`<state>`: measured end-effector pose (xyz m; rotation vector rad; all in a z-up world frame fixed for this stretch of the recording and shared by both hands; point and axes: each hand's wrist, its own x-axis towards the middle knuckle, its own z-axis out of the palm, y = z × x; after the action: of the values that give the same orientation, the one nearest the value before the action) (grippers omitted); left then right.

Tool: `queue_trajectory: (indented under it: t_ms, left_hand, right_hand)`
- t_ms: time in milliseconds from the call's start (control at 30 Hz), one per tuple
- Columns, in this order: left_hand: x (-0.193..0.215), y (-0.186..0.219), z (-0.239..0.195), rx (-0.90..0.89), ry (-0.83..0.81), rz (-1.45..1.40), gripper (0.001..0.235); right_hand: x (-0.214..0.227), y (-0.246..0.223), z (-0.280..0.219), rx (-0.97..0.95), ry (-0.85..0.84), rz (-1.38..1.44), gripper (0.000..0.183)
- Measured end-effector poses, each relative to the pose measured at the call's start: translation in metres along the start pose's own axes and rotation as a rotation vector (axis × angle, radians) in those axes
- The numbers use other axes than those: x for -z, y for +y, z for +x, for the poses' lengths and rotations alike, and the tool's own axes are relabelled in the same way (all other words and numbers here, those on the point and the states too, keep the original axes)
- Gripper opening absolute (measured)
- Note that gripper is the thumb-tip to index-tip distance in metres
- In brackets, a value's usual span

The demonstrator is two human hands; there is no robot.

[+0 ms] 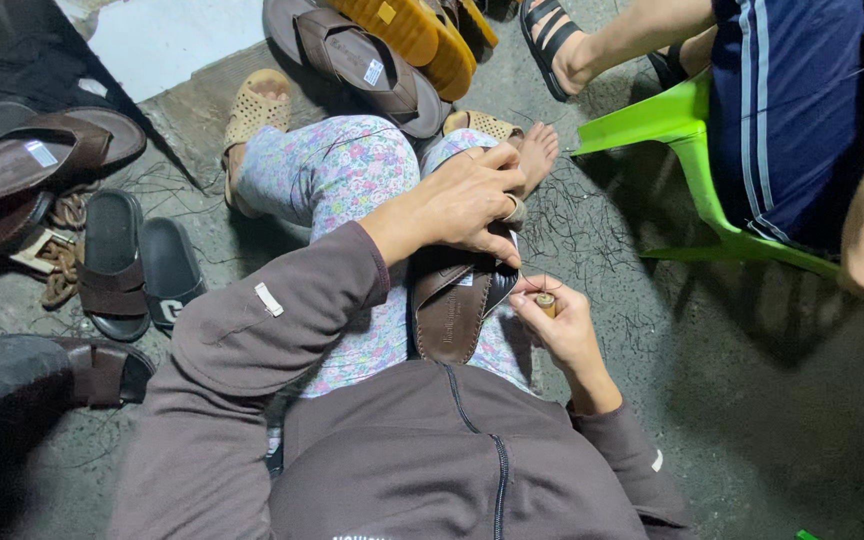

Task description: The person sits on the floor and sews a brown leather sandal using a needle and thread. They hold the sandal on their lap, repeatedly push the needle through the sole, and pull the thread to secure the stitching. The person briefly hands the sandal to another person before resuming the sewing.

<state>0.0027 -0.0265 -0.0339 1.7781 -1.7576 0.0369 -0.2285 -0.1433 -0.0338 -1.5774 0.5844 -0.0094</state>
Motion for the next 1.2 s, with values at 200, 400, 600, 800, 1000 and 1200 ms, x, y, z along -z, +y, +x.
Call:
queue_trajectory:
  t_ms: [200,400,600,800,1000,1200]
  left_hand:
    - [0.001,-0.001,0.0,0.005,0.009,-0.042,0.066]
    - [-0.004,-0.003,0.0,0.008,0.044,-0.031,0.064]
    - [0.001,0.0,-0.001,0.006,0.069,-0.08,0.063]
    - [-0.006,-0.004,-0.001,0.023,0.044,-0.051,0.065]
    - [-0.008,-0.004,0.0,0.02,0.044,-0.087,0.066]
    - [-0.005,-0.005,-0.001,0.031,0.031,-0.11,0.062]
  right_hand:
    - [0.009,0.007,0.0,0.02,-0.056,-0.129,0.012]
    - [0.001,0.006,-0.005,0.014,0.046,0.154,0.01]
    - [0.011,0.003,-0.021,0.015,0.108,0.224,0.01]
    - [0.006,-0.006,-0.026,0.027,0.11,0.277,0.008]
    - [0.012,-0.004,-0.033,0.014,0.132,0.231,0.009]
    - [0.021,-0.015,-0.021,-0.055,-0.066,0.209,0.007]
